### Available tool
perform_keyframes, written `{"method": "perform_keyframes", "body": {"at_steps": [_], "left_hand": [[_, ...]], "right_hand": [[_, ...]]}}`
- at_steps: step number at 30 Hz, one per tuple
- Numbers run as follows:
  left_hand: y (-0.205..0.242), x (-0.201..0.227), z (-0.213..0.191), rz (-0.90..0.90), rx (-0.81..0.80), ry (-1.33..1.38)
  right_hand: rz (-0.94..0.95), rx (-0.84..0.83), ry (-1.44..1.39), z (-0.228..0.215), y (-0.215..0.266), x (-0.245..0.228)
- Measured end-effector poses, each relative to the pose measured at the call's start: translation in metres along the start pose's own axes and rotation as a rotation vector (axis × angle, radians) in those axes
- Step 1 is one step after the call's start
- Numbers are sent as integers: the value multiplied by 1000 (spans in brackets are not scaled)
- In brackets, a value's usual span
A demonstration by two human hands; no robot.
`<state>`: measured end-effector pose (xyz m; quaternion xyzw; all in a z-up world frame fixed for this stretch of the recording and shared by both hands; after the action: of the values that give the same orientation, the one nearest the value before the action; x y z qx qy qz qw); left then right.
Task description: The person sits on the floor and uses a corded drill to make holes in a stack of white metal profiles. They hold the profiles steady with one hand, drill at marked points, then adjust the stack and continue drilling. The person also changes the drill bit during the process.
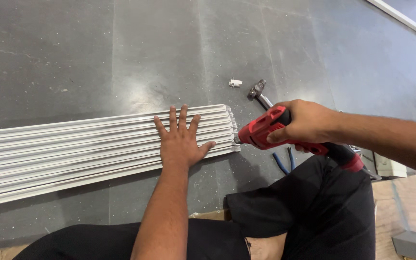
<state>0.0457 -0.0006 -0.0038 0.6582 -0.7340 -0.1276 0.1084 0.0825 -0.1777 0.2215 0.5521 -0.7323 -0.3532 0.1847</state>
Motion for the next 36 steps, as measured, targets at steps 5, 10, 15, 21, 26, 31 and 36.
{"method": "perform_keyframes", "body": {"at_steps": [5,10,15,21,26,31,36], "left_hand": [[-1,1,1,-1,-4,26],[-2,2,4,-3,1,26],[-3,1,3,3,-6,17],[-3,1,3,3,-23,13],[-2,1,2,17,-32,-3],[-1,0,1,15,-49,1],[0,1,0,6,-48,10]], "right_hand": [[4,4,-16,1,2,2],[4,30,20,2,6,6],[3,9,-10,2,6,2],[-27,-3,-26,2,2,-1],[-10,-15,-10,2,-2,-2],[-31,6,9,2,-3,1],[-47,5,-38,2,-3,2]]}}
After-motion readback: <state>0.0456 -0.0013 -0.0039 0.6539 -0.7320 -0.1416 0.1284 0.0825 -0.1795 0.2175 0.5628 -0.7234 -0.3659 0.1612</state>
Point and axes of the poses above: each hand's wrist, its own y-axis away from the middle knuckle, its own z-axis out of the palm, x = y × z, the point moved 5 cm from there along -y, towards the middle knuckle, and after that the axes turned 11 degrees about -y, right-handed, at the moved point
